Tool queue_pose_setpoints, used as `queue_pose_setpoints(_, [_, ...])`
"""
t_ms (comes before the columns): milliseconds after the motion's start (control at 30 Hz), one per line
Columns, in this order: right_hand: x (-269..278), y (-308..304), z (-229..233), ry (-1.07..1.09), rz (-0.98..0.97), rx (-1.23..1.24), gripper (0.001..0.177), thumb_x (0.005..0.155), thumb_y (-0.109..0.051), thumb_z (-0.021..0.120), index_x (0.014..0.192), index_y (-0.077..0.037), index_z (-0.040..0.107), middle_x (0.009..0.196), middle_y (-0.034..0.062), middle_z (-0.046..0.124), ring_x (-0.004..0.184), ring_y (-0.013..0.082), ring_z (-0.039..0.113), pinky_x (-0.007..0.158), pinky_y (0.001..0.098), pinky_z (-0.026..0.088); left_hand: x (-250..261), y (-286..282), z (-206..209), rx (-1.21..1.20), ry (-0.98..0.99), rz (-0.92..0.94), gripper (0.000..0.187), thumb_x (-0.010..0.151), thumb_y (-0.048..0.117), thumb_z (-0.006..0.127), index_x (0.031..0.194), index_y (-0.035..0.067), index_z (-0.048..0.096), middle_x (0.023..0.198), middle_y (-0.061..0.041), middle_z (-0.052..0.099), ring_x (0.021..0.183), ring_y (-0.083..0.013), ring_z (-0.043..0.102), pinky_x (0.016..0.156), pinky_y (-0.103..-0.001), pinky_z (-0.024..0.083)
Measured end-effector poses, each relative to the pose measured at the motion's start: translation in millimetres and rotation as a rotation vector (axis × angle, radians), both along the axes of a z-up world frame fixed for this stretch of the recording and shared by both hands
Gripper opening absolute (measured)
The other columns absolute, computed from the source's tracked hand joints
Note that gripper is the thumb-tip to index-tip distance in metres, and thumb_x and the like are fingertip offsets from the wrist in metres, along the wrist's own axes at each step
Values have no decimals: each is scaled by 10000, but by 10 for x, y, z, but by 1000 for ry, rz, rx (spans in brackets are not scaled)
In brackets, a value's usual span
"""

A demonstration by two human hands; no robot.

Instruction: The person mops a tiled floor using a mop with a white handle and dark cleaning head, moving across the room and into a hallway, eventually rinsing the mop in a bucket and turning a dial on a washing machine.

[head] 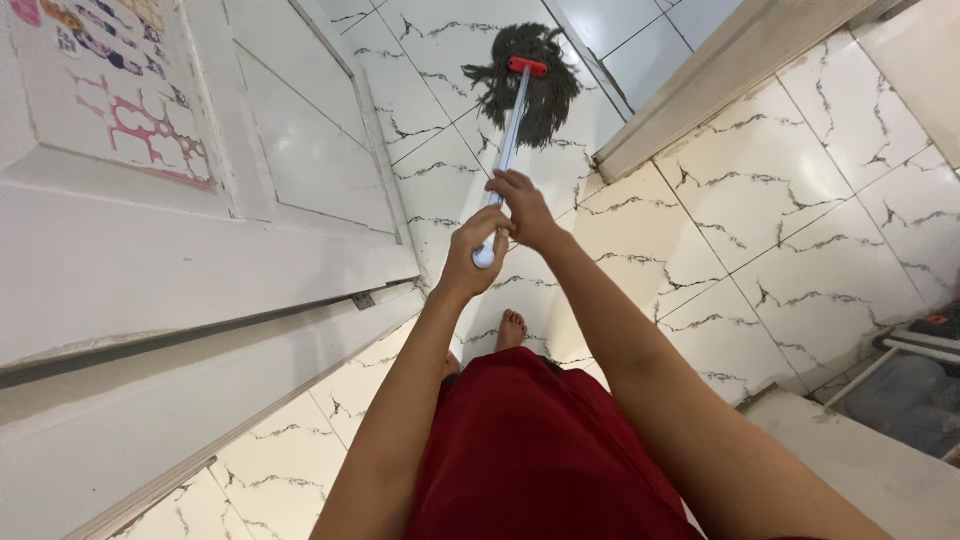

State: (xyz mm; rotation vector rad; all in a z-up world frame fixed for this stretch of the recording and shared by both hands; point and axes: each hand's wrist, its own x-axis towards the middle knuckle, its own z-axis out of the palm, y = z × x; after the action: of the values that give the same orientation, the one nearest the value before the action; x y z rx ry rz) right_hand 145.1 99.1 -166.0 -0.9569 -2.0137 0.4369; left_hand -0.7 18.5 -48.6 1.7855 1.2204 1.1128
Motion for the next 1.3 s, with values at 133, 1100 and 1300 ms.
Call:
queue_pose_setpoints(133, [-106,-163,162,98,-35,-235,276,914,-212,777,925,0,601,892,146,589,848,338,570,742,457,487,48,-74,105,2,51,-30,44,870,-1,611,897,24,634,970,-143,697,960,-304,720,840,-374,572])
queue_pose_setpoints(1100, [-64,381,-224,482,18,-732,144,840,-59,659,708,-43,603,714,94,613,723,217,574,718,374,450,122,368,105,-55,166,-113,62,810,25,607,820,40,666,872,-110,727,727,-214,699,695,-322,592])
queue_pose_setpoints(1300, [-519,-195,810,312,-53,-198,187,792,-85,713,726,-20,550,687,84,562,648,220,549,683,376,422,-299,286,1206,-5,25,-154,48,713,44,608,714,15,646,659,-104,650,566,-182,607,563,-308,480])
